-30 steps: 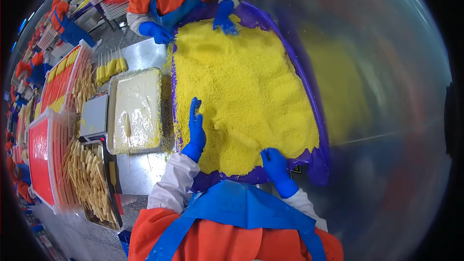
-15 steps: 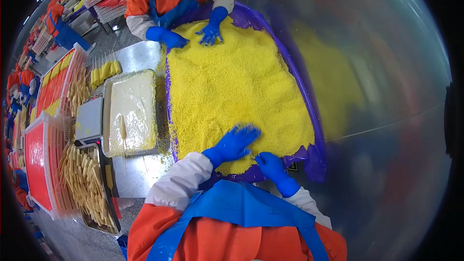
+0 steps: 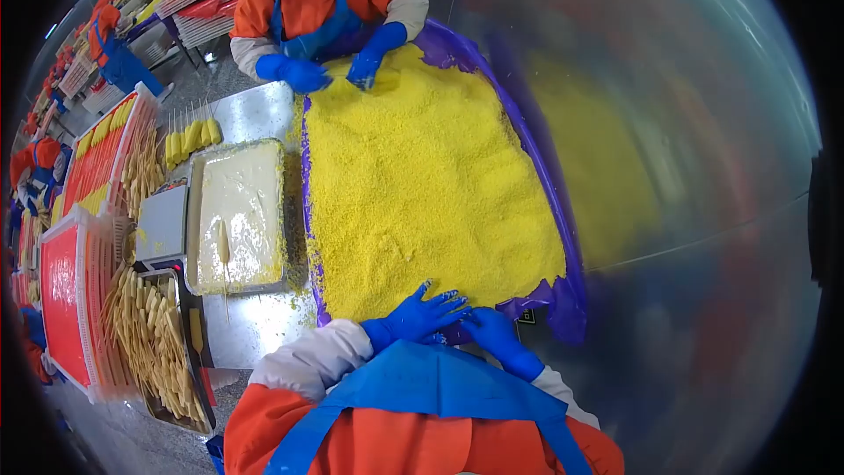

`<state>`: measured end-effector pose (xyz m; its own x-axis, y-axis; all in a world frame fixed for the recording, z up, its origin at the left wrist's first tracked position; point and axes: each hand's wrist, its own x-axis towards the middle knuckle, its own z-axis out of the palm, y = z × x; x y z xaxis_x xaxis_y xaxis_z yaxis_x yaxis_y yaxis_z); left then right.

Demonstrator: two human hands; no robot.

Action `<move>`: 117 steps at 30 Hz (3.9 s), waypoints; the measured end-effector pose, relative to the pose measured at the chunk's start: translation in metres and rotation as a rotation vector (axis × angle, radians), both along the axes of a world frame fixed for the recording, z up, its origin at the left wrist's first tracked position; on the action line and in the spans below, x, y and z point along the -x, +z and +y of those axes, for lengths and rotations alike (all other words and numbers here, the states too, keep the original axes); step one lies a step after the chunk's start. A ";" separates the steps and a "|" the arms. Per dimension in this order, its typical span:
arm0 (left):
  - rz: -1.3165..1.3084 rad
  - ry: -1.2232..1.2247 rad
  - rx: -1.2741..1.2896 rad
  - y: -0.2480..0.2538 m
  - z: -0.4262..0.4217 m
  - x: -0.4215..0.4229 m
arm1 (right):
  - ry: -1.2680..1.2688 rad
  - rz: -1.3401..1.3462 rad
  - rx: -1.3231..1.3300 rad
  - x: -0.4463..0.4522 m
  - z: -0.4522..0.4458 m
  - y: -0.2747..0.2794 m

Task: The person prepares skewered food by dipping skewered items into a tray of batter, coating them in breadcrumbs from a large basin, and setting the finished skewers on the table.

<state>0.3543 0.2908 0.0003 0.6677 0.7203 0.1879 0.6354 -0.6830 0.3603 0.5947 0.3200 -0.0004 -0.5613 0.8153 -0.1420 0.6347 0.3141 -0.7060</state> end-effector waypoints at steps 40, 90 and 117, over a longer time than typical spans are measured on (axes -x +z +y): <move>0.011 0.426 -0.193 0.032 0.099 0.022 | -0.029 -0.067 -0.101 0.014 0.018 0.011; -2.226 1.493 -0.087 -0.046 -0.233 0.340 | 0.185 0.327 0.649 0.594 -0.113 0.056; -1.788 0.305 1.581 0.022 -0.070 0.230 | -0.061 -0.228 -0.874 0.321 -0.060 0.079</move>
